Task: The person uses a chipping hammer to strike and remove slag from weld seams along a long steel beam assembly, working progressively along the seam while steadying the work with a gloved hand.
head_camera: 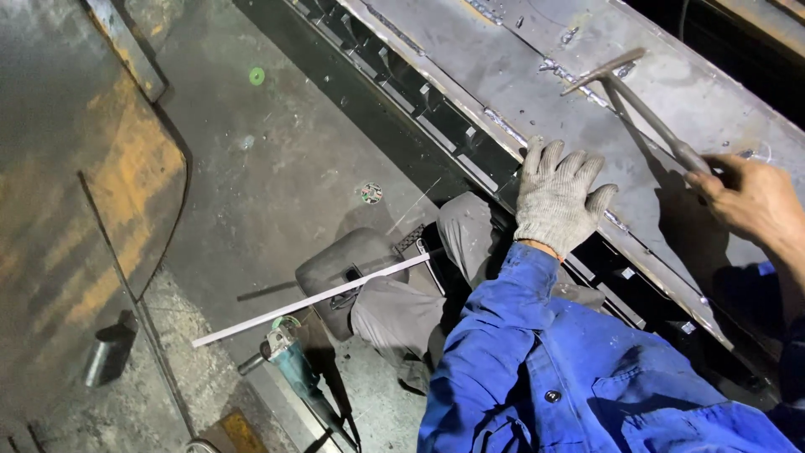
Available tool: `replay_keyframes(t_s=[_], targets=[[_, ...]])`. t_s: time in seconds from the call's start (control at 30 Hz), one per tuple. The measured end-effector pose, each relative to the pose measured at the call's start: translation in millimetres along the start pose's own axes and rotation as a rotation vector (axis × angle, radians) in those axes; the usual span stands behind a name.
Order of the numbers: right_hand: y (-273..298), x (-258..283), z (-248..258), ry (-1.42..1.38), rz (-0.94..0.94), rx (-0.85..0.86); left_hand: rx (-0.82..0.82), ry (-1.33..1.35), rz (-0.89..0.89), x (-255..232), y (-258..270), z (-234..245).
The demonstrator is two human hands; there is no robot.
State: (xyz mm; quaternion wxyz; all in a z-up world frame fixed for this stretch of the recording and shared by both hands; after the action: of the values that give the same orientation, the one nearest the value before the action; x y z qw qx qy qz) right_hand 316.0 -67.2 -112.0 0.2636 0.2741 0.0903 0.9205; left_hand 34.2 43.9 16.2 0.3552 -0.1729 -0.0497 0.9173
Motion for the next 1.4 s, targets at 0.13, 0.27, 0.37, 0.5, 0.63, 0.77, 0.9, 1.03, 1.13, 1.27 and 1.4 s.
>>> replay_keyframes(t_s=[0.13,0.27,0.37,0.5,0.63,0.77,0.9,1.03,1.13,1.27,1.4], targets=[[1.1,-40.2,-9.7,-0.026,0.012,-0.055,-0.039,-0.021,-0.01,0.7,1.0,-3.4],[-0.9,-30.4,-3.9,-0.096,0.029,-0.065,0.052,-0.062,-0.029,0.1,-0.1,0.4],[-2.4,24.4,14.4,-0.01,0.085,-0.067,0.022,-0.029,-0.02,0.7,-0.5,-4.6],[-22.4,105.4,16.3,-0.08,0.11,-0.043,-0.024,-0.073,-0.016,-1.0,2.1,-8.5],[-24.3,155.8,16.2,-0.141,0.182,-0.018,-0.015,-0.078,-0.004,0.0,2.9,-16.3],[-22.3,145.8,11.4,-0.136,0.203,0.01,-0.003,-0.057,0.005,0.7,2.7,-14.4],[1.0,100.8,16.6,-0.052,0.12,0.058,-0.064,-0.087,0.003,1.9,3.8,-16.1],[6.9,0.4,-1.6,0.053,-0.036,0.072,-0.028,-0.035,-0.011,2.4,2.4,-13.4],[14.0,-49.2,-12.2,0.057,-0.101,0.041,-0.047,-0.022,-0.022,2.9,3.4,-16.8],[16.4,-59.4,-17.6,-0.048,-0.081,0.059,-0.042,0.014,-0.021,3.4,4.5,-19.9],[41.9,7.5,0.5,-0.224,-0.151,0.143,-0.008,-0.011,-0.028,2.3,3.8,-14.3]])
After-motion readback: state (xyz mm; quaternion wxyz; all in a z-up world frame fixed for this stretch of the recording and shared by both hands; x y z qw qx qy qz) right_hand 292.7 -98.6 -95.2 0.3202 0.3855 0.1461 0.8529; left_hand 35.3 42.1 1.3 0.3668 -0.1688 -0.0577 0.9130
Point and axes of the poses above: each hand's wrist, its own y-axis away from the middle knuckle, its own z-axis out of the back of the hand, x = y × z, the point moved 6 cm from there along -y, towards the middle knuckle, and after that the axes turned 6 degrees about -y, right-handed, at the moved point
